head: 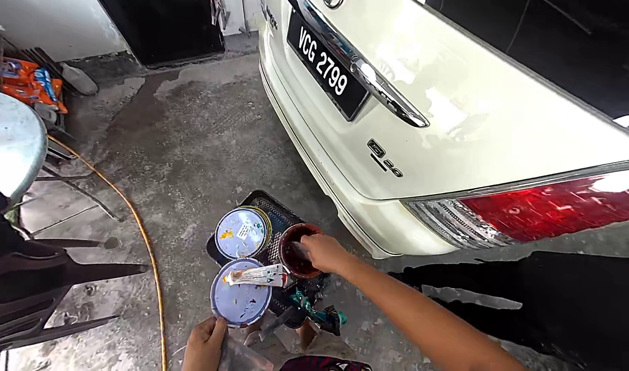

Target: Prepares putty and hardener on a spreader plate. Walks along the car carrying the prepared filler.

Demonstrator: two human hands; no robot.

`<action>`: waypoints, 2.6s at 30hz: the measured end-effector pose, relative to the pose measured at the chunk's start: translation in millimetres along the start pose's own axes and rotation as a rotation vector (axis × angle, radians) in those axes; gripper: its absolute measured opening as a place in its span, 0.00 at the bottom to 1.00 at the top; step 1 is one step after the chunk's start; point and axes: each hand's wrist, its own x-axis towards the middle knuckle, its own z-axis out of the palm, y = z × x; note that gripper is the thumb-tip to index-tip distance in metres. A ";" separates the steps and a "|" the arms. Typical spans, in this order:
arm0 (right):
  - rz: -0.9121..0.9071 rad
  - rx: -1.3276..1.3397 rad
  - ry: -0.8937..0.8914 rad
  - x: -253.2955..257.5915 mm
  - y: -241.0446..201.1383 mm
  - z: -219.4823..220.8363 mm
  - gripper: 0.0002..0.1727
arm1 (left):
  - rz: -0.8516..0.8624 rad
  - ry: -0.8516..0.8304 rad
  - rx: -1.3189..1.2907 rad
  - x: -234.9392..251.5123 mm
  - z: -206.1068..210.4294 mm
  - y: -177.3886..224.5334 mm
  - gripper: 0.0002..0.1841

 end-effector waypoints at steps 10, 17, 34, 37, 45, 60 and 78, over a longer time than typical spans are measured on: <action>0.110 -0.106 -0.251 65.2 -21.0 29.2 0.19 | 0.005 -0.120 -0.007 18.7 -16.8 -1.3 0.20; 0.025 -0.024 -0.124 47.7 -10.1 25.5 0.16 | 0.083 -0.101 -0.057 31.2 -8.1 10.6 0.19; -0.171 0.266 1.014 -99.7 44.9 44.6 0.18 | 0.121 -0.087 -0.190 50.1 51.9 40.6 0.20; -0.167 0.282 1.041 -93.7 47.1 57.6 0.18 | 0.129 -0.060 -0.200 47.7 56.7 44.3 0.20; -0.217 0.189 1.046 -88.5 48.8 79.8 0.19 | 0.137 0.006 -0.265 36.1 64.9 41.8 0.20; -0.201 0.560 0.959 -82.7 56.0 87.9 0.18 | 0.128 0.039 -0.320 18.7 62.4 45.6 0.21; -0.168 0.188 1.292 -192.7 83.7 13.8 0.15 | 0.156 -0.214 -0.180 71.1 135.3 73.6 0.21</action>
